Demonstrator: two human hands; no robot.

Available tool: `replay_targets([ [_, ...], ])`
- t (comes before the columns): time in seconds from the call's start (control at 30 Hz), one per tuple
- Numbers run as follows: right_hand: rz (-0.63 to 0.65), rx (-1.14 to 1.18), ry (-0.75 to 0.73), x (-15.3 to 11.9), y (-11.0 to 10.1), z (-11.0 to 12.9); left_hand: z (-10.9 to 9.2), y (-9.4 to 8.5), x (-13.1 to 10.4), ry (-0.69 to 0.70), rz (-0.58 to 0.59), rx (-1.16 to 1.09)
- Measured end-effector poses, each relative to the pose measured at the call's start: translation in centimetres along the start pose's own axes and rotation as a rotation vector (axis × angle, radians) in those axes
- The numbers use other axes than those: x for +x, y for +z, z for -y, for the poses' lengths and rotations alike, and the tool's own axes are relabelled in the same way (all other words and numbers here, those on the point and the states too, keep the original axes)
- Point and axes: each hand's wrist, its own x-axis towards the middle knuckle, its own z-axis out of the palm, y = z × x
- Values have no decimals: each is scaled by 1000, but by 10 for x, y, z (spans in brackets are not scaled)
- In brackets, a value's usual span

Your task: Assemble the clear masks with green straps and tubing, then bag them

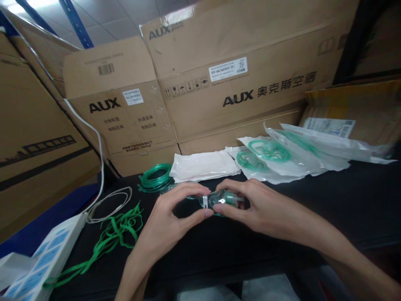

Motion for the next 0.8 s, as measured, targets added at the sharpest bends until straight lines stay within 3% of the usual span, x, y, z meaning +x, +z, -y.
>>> replay_targets([
  [0.17,-18,5,-10,-10,-6,7,3,-28,-13,-117,-165,25],
  [0.37,-99,-17,-61,-18,-18,1,23,-44,-51,-204,-50,347],
  [0.6,-31,-57,-60,-18,-18,-1,51,-46,-87,-232,-45,585],
  [0.8,-60,-45,-88,-16,-25,-8,49,-55,-100,-303,-74,637],
])
